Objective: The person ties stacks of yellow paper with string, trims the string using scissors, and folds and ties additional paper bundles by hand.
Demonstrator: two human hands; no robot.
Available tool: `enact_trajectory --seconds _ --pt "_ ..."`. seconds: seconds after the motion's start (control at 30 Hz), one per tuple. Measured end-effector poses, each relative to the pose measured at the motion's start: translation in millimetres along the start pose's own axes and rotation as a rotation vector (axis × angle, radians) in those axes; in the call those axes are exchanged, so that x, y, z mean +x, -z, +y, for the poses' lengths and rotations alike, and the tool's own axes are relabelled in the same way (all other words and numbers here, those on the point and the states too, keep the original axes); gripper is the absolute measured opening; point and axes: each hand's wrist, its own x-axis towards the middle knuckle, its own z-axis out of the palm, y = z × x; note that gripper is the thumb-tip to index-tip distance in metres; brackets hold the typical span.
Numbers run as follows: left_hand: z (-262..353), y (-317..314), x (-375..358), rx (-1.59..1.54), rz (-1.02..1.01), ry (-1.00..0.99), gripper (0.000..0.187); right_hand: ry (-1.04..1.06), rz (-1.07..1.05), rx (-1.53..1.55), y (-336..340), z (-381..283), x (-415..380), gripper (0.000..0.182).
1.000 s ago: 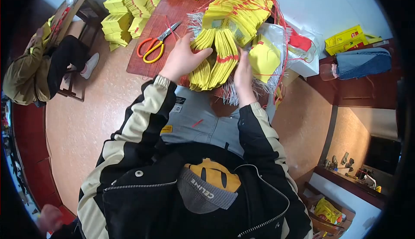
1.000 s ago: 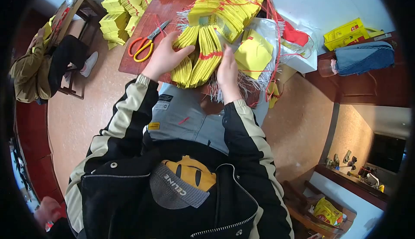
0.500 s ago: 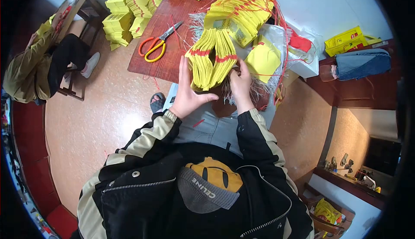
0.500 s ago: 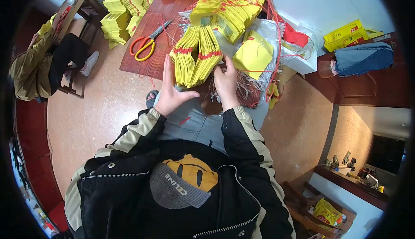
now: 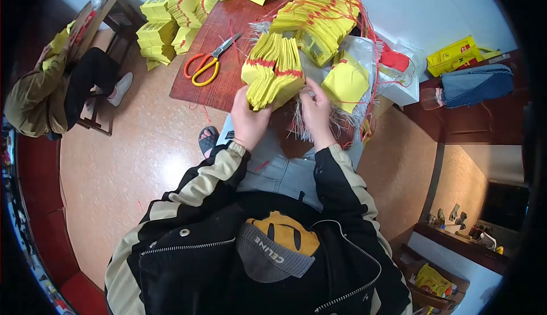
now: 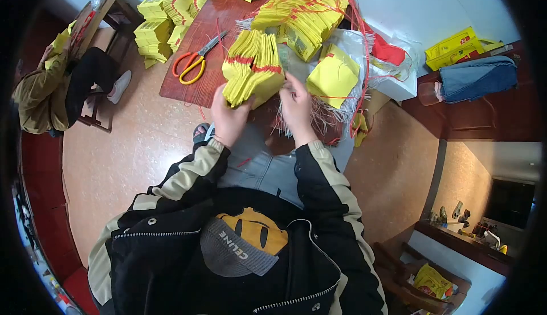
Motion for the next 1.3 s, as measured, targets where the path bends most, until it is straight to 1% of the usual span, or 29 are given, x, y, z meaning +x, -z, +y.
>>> enact_trajectory --seconds 0.03,0.07,0.13,0.17,0.2,0.27,0.3,0.33,0.4,0.43,0.47,0.53,0.6,0.63,0.67,0.73,0.8,0.83,0.87,0.93,0.97,1.0,1.03,1.13,1.17,1.2,1.23,1.27,1.3 --pt "-0.6 5.0 6.1 -0.003 -0.013 -0.013 0.049 0.002 -0.037 0.078 5.9 6.2 7.0 0.049" --pt "-0.9 11.0 11.7 -0.005 -0.026 -0.025 0.047 0.025 -0.071 -0.060 12.7 -1.5 14.5 0.055" --pt "3.4 26.1 27.7 -0.065 -0.097 -0.013 0.044 -0.016 -0.204 0.088 15.1 -22.3 32.0 0.066" --pt "6.4 35.5 38.1 -0.086 -0.160 -0.057 0.044 0.042 -0.276 0.166 15.7 -20.9 44.9 0.079" --pt "7.3 45.1 48.4 -0.105 -0.222 -0.101 0.044 0.059 -0.326 0.033 21.6 -37.2 53.0 0.095" --pt "2.6 63.0 68.4 -0.110 -0.376 -0.147 0.047 0.092 -0.370 0.035 25.1 -61.8 62.3 0.107" --pt "7.3 72.5 77.2 -0.113 -0.434 -0.151 0.048 0.193 -0.375 -0.107 31.1 -69.1 71.0 0.114" --pt "10.1 80.7 86.3 -0.110 -0.434 -0.156 0.048 0.195 -0.398 -0.156 37.8 -75.3 73.4 0.120" --pt "16.8 93.8 102.6 -0.230 -0.624 -0.126 0.049 0.139 -0.491 -0.167 46.9 -93.7 72.8 0.125" --pt "23.3 100.4 108.0 -0.281 -0.694 -0.069 0.050 0.136 -0.487 -0.168 48.5 -103.0 69.9 0.125" --pt "24.0 103.5 113.6 -0.285 -0.698 -0.068 0.050 0.166 -0.528 -0.155 48.4 -114.9 65.1 0.124" --pt "21.9 104.4 127.8 -0.390 -0.880 -0.091 0.053 0.193 -0.570 -0.146 51.6 -119.8 60.1 0.122" --pt "21.8 101.9 133.8 -0.403 -0.903 -0.109 0.055 0.325 -0.715 -0.188 57.3 -116.5 59.0 0.114" --pt "20.8 99.6 134.8 -0.404 -0.926 0.068 0.056 0.258 -0.733 -0.037 55.7 -110.7 55.6 0.105" --pt "19.1 97.2 136.6 -0.403 -0.943 0.244 0.056 0.260 -0.733 -0.044 56.9 -106.5 50.2 0.105" --pt "-3.2 81.9 134.8 -0.443 -0.928 0.274 0.058 -0.059 -0.631 0.048 58.1 -100.3 40.7 0.102" --pt "-10.4 73.2 129.1 -0.597 -0.955 0.339 0.059 -0.094 -0.599 0.080 55.9 -93.0 36.3 0.098" --pt "-16.6 67.7 127.7 -0.549 -0.987 0.310 0.066 -0.122 -0.561 0.032 57.9 -82.3 40.3 0.098" --pt "-23.3 62.6 128.5 -0.549 -0.986 0.302 0.066 -0.150 -0.519 -0.014 59.8 -69.7 43.2 0.098" --pt "-39.5 53.1 123.2 -0.524 -1.036 0.293 0.082 -0.126 -0.493 -0.053 61.7 -46.9 41.0 0.097" --pt "-42.7 49.5 122.9 -0.434 -1.071 0.204 0.091 -0.156 -0.462 -0.147 60.5 -44.5 38.0 0.094" --pt "-46.5 48.3 121.6 -0.433 -1.069 0.204 0.091 -0.186 -0.431 -0.240 59.5 -42.3 37.3 0.091" --pt "-50.1 45.7 118.8 -0.417 -1.075 0.185 0.094 -0.186 -0.433 -0.238 59.7 -40.1 39.2 0.091" --pt "-54.0 44.4 117.1 -0.386 -1.076 0.187 0.100 -0.194 -0.479 -0.210 59.3 -48.6 36.5 0.101" --pt "-53.6 44.3 118.4 -0.356 -1.077 0.152 0.100 -0.199 -0.476 -0.208 59.1 -52.7 34.5 0.101" --pt "-53.0 44.0 120.2 -0.326 -1.076 0.113 0.101 -0.074 -0.486 -0.310 58.5 -57.7 33.7 0.104" --pt "-54.9 42.6 119.4 -0.355 -1.048 0.102 0.097 0.056 -0.494 -0.414 58.3 -63.8 36.2 0.106" --pt "-53.2 42.3 121.2 -0.355 -1.047 0.098 0.097 0.059 -0.493 -0.415 56.7 -73.7 38.8 0.106" --pt "-51.7 43.0 121.2 -0.340 -1.038 0.087 0.094 0.183 -0.485 -0.541 54.0 -84.9 39.1 0.105"
